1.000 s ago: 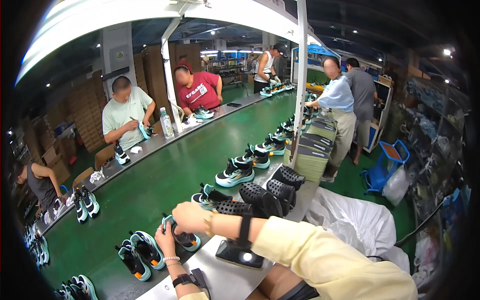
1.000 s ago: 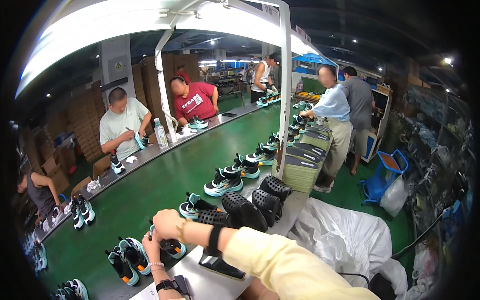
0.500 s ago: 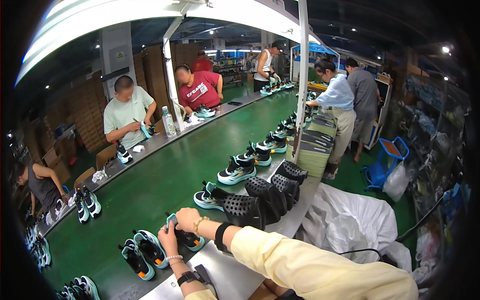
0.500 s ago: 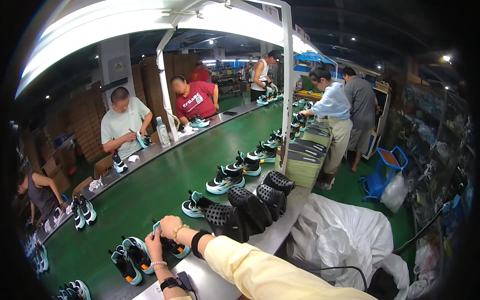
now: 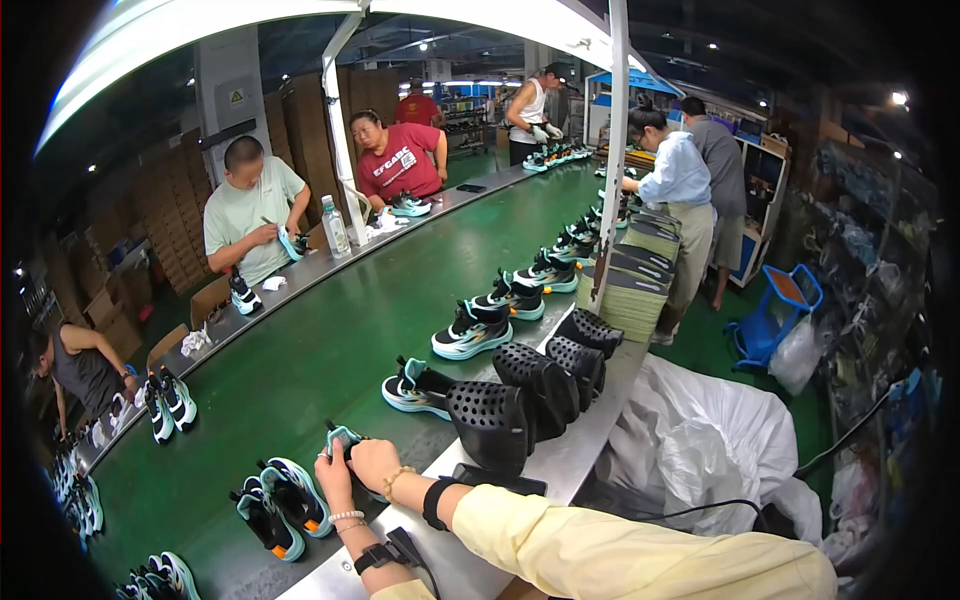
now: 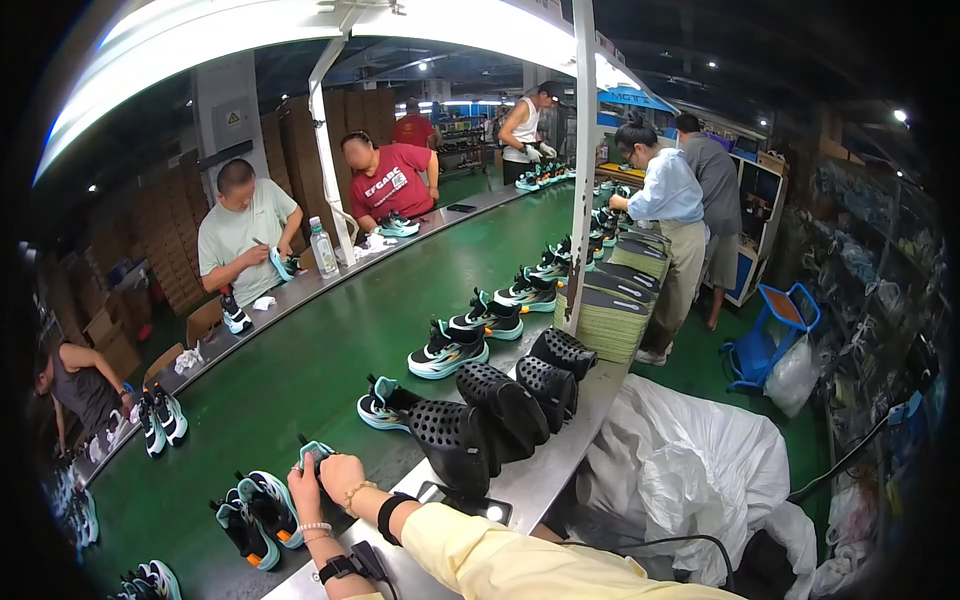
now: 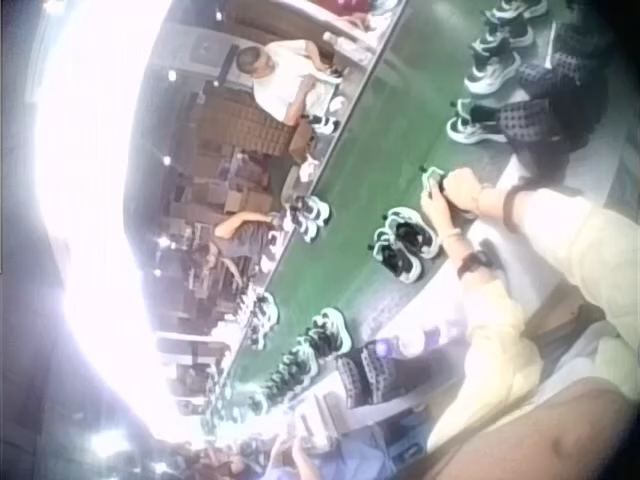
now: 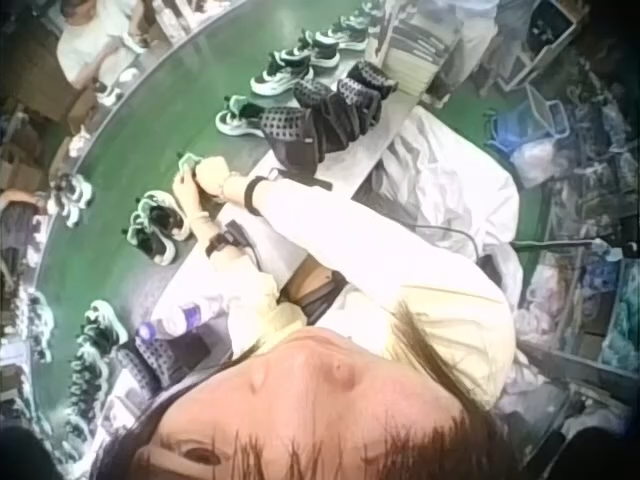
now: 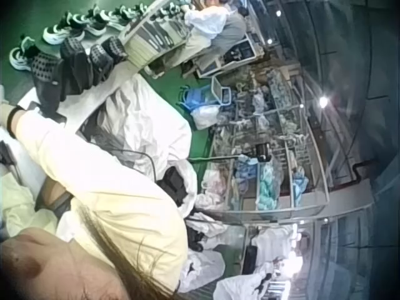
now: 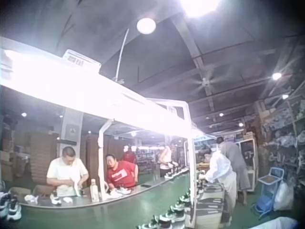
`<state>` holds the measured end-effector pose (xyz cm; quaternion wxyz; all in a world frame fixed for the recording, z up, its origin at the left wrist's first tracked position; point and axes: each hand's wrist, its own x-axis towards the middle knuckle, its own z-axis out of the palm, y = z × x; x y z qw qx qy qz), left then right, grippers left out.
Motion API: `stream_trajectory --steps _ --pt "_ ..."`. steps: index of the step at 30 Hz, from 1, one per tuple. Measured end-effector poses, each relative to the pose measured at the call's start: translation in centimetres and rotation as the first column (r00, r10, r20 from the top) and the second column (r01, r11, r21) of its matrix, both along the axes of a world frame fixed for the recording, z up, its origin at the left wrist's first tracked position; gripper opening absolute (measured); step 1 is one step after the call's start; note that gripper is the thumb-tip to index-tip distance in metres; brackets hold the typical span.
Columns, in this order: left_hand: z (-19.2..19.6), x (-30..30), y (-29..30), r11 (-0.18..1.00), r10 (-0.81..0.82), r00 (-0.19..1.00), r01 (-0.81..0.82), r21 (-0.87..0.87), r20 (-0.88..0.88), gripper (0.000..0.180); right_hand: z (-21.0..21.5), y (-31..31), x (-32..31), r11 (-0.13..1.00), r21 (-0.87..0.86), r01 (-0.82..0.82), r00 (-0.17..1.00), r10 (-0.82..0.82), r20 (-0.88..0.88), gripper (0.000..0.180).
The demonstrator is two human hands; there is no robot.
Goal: Inspecting and arranging manufactured shoes on a conveyor belt.
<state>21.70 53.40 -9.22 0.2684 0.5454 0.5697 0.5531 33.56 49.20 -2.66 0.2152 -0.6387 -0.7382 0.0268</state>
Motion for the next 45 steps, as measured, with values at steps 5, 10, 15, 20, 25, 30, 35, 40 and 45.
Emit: stream_trajectory --steps 5,10,15,20,25,30,35,40,45 --pt "1.4 0.8 -1.8 0.996 0.044 0.998 -0.040 -0.074 0.041 0.047 -1.2 1.0 -0.7 1.000 0.012 -0.011 0.999 0.011 0.047 0.023" --pt "1.6 2.3 -2.2 0.987 0.141 0.981 -0.129 -0.094 0.136 0.048 -1.6 2.6 -0.9 0.994 -0.016 -0.108 0.976 0.109 0.186 0.022" --pt "0.8 1.9 -2.3 0.991 0.130 0.979 -0.133 0.007 0.156 0.046 0.0 1.9 -0.6 0.989 -0.044 -0.140 0.977 0.146 0.158 0.022" --pt "-0.2 0.0 -2.6 0.990 0.143 0.989 -0.143 0.013 -0.039 0.050 2.8 -4.1 1.3 0.960 -0.020 -0.278 0.954 0.274 -0.120 0.027" --pt "4.5 1.8 -5.1 0.974 -0.204 0.959 0.218 -0.056 0.196 0.030 11.9 -15.1 12.7 0.835 -0.076 -0.545 0.830 0.525 -0.186 0.041" --pt "4.0 1.4 -5.4 0.964 -0.246 0.969 0.244 -0.104 -0.016 0.056 14.4 -18.4 26.8 0.914 0.025 -0.406 0.905 0.405 -0.132 0.035" --pt "3.4 2.2 -6.2 0.981 0.163 0.842 -0.196 -0.009 -0.514 0.074 17.6 -19.3 38.0 0.975 0.220 0.009 0.957 0.056 -0.284 0.027" --pt "5.1 2.6 -6.2 0.978 -0.010 0.857 -0.097 -0.182 -0.514 0.073 15.2 -16.4 46.5 0.849 0.309 0.428 0.863 -0.282 -0.420 0.028" --pt "7.1 1.7 -6.7 0.866 -0.165 0.986 0.163 -0.473 0.036 0.067 6.7 -13.1 53.4 0.795 0.419 0.438 0.888 -0.311 -0.338 0.044"
